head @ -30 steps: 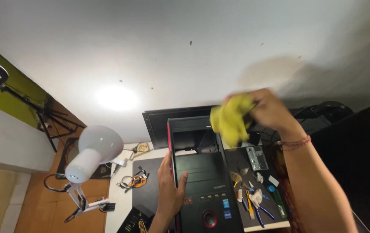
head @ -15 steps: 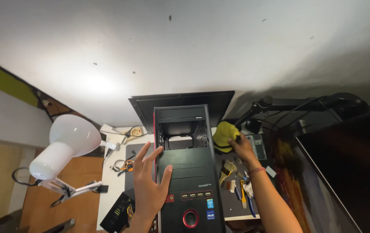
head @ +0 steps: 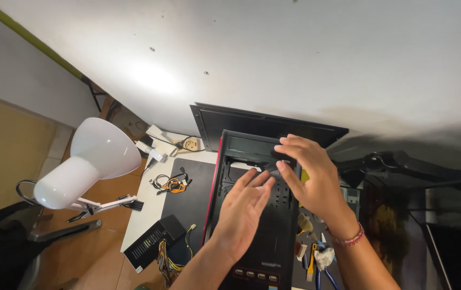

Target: The person works on a desktop computer case on a desk, first manipulating the front panel and fan assembly, then squeezing drops of liquid from a small dropper bottle onto the fan area. They then wipe the case with a yellow cloth, handle small parts and a brush on the desk, and reposition the case.

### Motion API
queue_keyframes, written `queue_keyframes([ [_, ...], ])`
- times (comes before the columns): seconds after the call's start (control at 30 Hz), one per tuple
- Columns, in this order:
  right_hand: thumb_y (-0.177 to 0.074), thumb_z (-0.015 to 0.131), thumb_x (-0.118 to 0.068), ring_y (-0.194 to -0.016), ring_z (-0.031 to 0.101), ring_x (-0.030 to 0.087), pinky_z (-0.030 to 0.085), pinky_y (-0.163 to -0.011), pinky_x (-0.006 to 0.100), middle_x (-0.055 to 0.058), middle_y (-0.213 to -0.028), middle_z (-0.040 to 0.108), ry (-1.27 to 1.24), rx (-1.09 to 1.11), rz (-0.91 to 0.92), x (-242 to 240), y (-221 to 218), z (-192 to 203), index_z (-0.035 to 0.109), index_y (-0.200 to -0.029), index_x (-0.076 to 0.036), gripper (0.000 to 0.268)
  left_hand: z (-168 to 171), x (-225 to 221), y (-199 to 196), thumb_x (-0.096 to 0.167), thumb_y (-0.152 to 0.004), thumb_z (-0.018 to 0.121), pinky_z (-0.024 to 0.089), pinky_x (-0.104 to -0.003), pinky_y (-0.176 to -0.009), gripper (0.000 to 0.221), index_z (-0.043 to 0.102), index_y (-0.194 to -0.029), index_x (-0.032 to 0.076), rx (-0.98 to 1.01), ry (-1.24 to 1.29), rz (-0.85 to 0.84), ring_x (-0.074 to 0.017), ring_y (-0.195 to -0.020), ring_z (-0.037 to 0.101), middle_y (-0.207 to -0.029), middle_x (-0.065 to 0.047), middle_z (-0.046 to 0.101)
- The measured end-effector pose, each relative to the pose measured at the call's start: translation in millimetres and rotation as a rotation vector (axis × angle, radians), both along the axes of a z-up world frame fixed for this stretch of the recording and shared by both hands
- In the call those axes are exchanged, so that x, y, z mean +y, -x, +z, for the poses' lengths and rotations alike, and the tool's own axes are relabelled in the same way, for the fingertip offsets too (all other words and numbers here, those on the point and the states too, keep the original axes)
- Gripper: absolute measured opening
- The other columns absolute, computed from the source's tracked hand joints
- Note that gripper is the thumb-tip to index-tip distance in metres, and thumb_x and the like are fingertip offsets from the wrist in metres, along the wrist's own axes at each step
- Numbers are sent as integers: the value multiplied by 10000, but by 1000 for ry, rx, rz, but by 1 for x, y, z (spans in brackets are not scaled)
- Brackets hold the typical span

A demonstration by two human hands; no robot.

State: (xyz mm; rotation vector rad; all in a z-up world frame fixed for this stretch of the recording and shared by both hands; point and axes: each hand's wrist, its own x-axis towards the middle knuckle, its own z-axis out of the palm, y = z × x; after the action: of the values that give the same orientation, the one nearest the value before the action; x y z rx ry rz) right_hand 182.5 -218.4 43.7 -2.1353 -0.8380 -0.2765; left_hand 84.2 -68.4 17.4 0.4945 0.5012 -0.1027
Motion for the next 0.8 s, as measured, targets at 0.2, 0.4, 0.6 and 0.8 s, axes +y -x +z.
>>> queue_keyframes([
  [0.2, -905, 732, -178, -1286, 614, 279, 474, -1063, 423, 92, -1298, 689, 91, -10, 40, 7, -12, -16, 726, -1143, -82, 257, 2, -1, -18, -15, -896, 570, 384, -341, -1168, 775, 151, -1547, -57, 21, 9, -14, -270, -1436, 457, -1546, -247, 405],
  [0.4, -886, 752, -175, -1258, 638, 276, 496, -1044, 421, 80, -1276, 694, 134, -13, 22, 9, -12, -21, 736, -1126, -92, 255, -4, -1, -24, -64, -848, 581, 412, -341, -1148, 828, 144, -1550, -21, 49, 70, 30, -282, -1395, 484, -1461, -220, 412],
  [0.6, -872, 762, -176, -1252, 640, 274, 494, -1053, 429, 78, -1263, 697, 158, -8, -3, 13, -14, -24, 741, -1121, -97, 262, -7, 1, -35, -97, -797, 593, 421, -330, -1103, 829, 196, -1513, 29, 102, 54, 38, -241, -1342, 514, -1383, -147, 419],
  [0.8, -875, 755, -171, -1262, 637, 270, 485, -1072, 453, 75, -1265, 694, 175, 0, -1, 15, -13, -24, 738, -1130, -93, 267, -10, 2, -37, -110, -784, 613, 439, -330, -1071, 771, 309, -1477, 40, 62, 53, 34, -194, -1252, 535, -1330, -119, 435],
])
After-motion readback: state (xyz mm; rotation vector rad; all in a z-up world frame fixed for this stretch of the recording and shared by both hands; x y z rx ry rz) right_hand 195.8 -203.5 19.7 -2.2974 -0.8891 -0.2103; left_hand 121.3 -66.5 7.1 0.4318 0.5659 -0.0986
